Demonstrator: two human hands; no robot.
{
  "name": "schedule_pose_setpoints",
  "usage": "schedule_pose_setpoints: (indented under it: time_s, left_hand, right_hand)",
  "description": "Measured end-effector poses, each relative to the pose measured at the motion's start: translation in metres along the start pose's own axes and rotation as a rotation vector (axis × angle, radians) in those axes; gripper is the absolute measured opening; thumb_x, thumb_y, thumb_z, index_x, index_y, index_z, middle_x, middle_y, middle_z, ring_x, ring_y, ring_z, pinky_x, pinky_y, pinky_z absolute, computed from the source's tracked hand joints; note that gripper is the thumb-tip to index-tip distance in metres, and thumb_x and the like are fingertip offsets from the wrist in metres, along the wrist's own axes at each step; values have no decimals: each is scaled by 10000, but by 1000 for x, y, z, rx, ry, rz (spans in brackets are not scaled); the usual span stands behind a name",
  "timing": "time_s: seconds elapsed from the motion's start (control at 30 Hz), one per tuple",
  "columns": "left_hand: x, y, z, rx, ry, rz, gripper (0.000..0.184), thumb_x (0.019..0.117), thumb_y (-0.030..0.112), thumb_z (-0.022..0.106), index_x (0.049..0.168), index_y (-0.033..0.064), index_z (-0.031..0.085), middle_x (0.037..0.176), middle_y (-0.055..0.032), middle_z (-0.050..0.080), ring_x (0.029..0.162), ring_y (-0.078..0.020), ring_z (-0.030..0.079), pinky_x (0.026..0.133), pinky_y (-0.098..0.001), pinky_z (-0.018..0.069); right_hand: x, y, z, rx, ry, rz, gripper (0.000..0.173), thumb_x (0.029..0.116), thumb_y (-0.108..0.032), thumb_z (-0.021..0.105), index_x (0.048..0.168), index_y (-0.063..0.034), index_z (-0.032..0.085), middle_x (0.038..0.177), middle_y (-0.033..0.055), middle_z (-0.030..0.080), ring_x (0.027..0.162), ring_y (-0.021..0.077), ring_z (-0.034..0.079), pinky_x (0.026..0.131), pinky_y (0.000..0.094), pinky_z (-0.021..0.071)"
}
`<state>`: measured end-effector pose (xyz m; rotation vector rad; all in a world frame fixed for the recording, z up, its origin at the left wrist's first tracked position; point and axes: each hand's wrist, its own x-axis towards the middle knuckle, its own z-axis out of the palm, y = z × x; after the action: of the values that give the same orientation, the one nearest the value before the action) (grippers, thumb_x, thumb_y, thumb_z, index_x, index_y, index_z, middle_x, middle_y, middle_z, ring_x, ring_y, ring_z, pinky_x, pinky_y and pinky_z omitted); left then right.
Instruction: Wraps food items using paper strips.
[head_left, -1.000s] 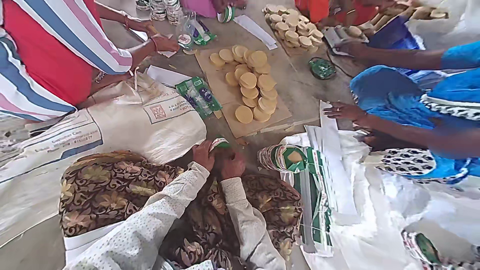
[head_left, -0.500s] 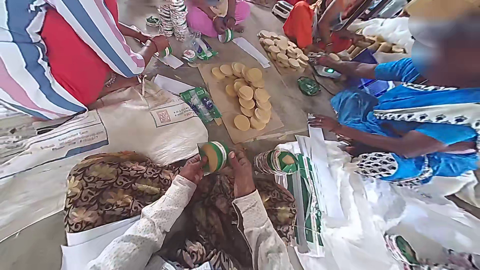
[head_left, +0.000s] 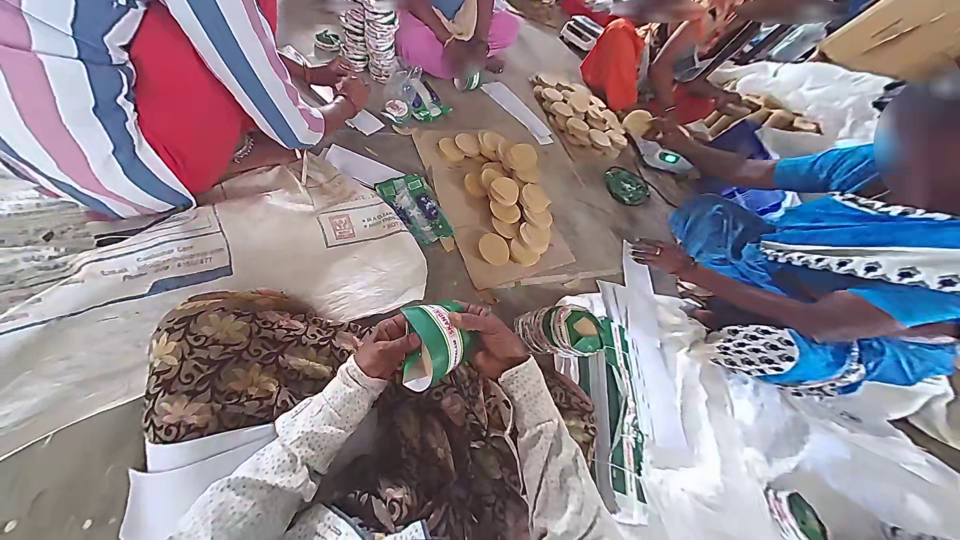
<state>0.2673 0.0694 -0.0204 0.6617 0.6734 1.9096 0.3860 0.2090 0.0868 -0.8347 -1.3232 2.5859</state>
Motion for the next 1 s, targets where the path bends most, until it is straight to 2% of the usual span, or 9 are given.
schedule_pose_setpoints:
  time_s: [0.1, 0.2, 0.3, 0.37, 0.4, 0.53, 0.67, 0.9, 1.0]
  left_hand:
    - [-4, 6, 21, -146, 282, -11, 98, 865, 143, 744, 960, 164, 752, 903, 35, 778, 847, -51, 731, 808, -256, 605]
    - [1, 17, 42, -213, 581, -124, 250, 1026, 8, 383, 1041, 69, 625, 864, 16, 744, 816, -65, 721, 773, -258, 609]
    - [18, 22, 56, -238, 821, -321, 245, 1091, 93, 412, 1296, 5, 514, 1031, -95, 658, 879, -161, 664, 773, -331, 571]
    - [25, 17, 59, -242, 936, -293, 296, 1063, 74, 483, 1346, -15, 481, 1093, -131, 632, 886, -175, 645, 771, -334, 563]
    - [29, 14, 61, -229, 969, -251, 305, 1048, 54, 509, 1342, -21, 482, 1096, -133, 634, 881, -167, 648, 765, -324, 567]
    - [32, 4, 70, -85, 1032, -138, 296, 970, -38, 613, 1256, -62, 540, 993, -101, 663, 797, -101, 653, 719, -259, 568]
    - [31, -12, 72, -16, 1018, -6, 346, 877, -138, 668, 1202, -86, 561, 974, -88, 694, 834, -97, 687, 762, -261, 600]
    - [28, -22, 66, 66, 959, 73, 410, 805, -184, 695, 1189, -101, 576, 1013, -64, 717, 931, -71, 694, 849, -234, 590]
    - [23, -22, 66, 131, 924, 35, 434, 789, -163, 715, 1198, -107, 581, 1030, -77, 708, 939, -65, 689, 847, -226, 586]
  right_hand:
    - [2, 17, -3, -106, -21, -189, 109, 910, -131, 653, 987, -83, 712, 872, -25, 761, 815, 52, 718, 779, 264, 603]
    - [5, 37, -1, -148, 27, -340, 184, 811, -30, 770, 988, -71, 740, 897, -29, 773, 846, 44, 722, 816, 265, 604]
    - [13, 43, 6, -147, 345, -445, 230, 863, 27, 692, 1086, 23, 638, 937, 44, 720, 842, 80, 692, 794, 261, 596]
    - [16, 53, 10, -330, 559, -525, 502, 876, -80, 700, 1306, 89, 502, 1108, 110, 632, 928, 94, 634, 811, 245, 550]
    - [18, 61, 12, -390, 613, -567, 542, 878, -147, 695, 1313, 95, 478, 1098, 103, 623, 924, 77, 632, 813, 232, 548]
    - [22, 92, 25, -329, 616, -645, 340, 804, -81, 773, 1072, 27, 594, 831, 28, 688, 728, 67, 681, 681, 242, 601]
    - [30, 88, 33, -207, 740, -661, 112, 828, 38, 718, 887, 6, 628, 675, 11, 668, 558, 67, 648, 529, 232, 582]
    - [40, 82, 11, -160, 626, -645, 158, 843, 61, 654, 888, -56, 559, 690, -29, 622, 590, 49, 618, 572, 214, 562]
    - [45, 76, 10, -178, 711, -717, 207, 807, 96, 675, 881, -61, 564, 686, -50, 613, 592, 19, 607, 554, 187, 547]
